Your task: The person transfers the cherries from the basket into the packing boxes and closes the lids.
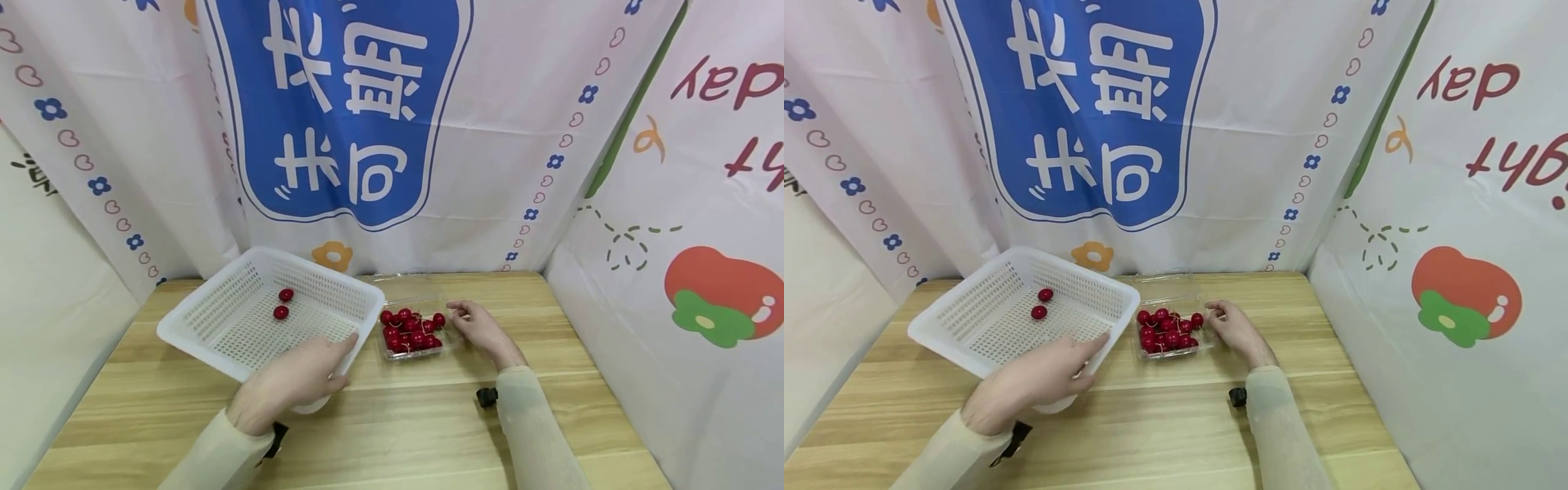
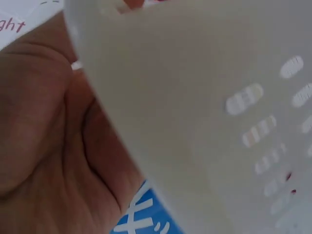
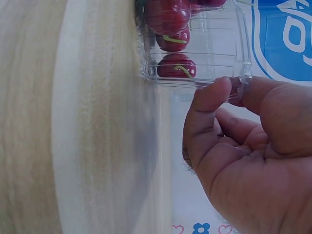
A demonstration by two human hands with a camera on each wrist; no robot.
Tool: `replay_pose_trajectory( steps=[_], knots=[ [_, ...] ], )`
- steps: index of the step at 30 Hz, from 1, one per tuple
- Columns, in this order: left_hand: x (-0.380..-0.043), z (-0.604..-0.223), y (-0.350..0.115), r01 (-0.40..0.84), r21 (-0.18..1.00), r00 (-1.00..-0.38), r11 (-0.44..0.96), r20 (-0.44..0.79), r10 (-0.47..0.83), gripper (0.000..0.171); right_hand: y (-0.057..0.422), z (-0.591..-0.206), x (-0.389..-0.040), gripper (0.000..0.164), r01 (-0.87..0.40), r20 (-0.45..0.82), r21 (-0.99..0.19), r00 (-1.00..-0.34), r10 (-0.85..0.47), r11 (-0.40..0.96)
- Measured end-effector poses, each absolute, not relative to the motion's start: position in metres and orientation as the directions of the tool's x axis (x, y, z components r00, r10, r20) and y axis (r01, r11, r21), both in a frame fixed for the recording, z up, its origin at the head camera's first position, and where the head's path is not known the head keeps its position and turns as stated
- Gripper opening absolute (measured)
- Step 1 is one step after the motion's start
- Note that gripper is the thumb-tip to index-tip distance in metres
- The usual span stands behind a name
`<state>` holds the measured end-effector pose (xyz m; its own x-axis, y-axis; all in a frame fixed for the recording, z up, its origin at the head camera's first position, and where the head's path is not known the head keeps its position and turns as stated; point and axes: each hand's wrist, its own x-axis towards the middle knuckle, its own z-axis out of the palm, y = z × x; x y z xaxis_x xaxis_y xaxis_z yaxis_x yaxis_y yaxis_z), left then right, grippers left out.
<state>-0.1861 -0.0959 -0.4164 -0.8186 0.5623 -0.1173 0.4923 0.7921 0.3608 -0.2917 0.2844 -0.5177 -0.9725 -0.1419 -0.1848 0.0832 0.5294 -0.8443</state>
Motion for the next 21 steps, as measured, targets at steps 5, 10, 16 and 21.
replay_pose_trajectory(
  steps=[5, 10, 16, 21],
  knots=[
    [-0.165, -0.42, -0.14, 0.557, 0.385, -0.757, 0.736, -0.131, 0.641, 0.068, 0.283, -0.517, -0.291, 0.048, 0.081, -0.183, -0.852, -0.972, -0.15, 0.518],
    [-0.155, -0.426, -0.188, 0.592, 0.359, -0.744, 0.722, -0.1, 0.66, 0.053, 0.282, -0.515, -0.29, 0.049, 0.072, -0.176, -0.854, -0.972, -0.156, 0.516],
    [-0.149, -0.431, -0.242, 0.522, 0.445, -0.762, 0.728, -0.14, 0.632, 0.046, 0.282, -0.516, -0.289, 0.049, 0.07, -0.176, -0.853, -0.971, -0.16, 0.517],
    [-0.149, -0.435, -0.281, 0.484, 0.465, -0.777, 0.742, -0.161, 0.608, 0.042, 0.282, -0.516, -0.291, 0.049, 0.064, -0.171, -0.853, -0.972, -0.16, 0.518]
  ],
)
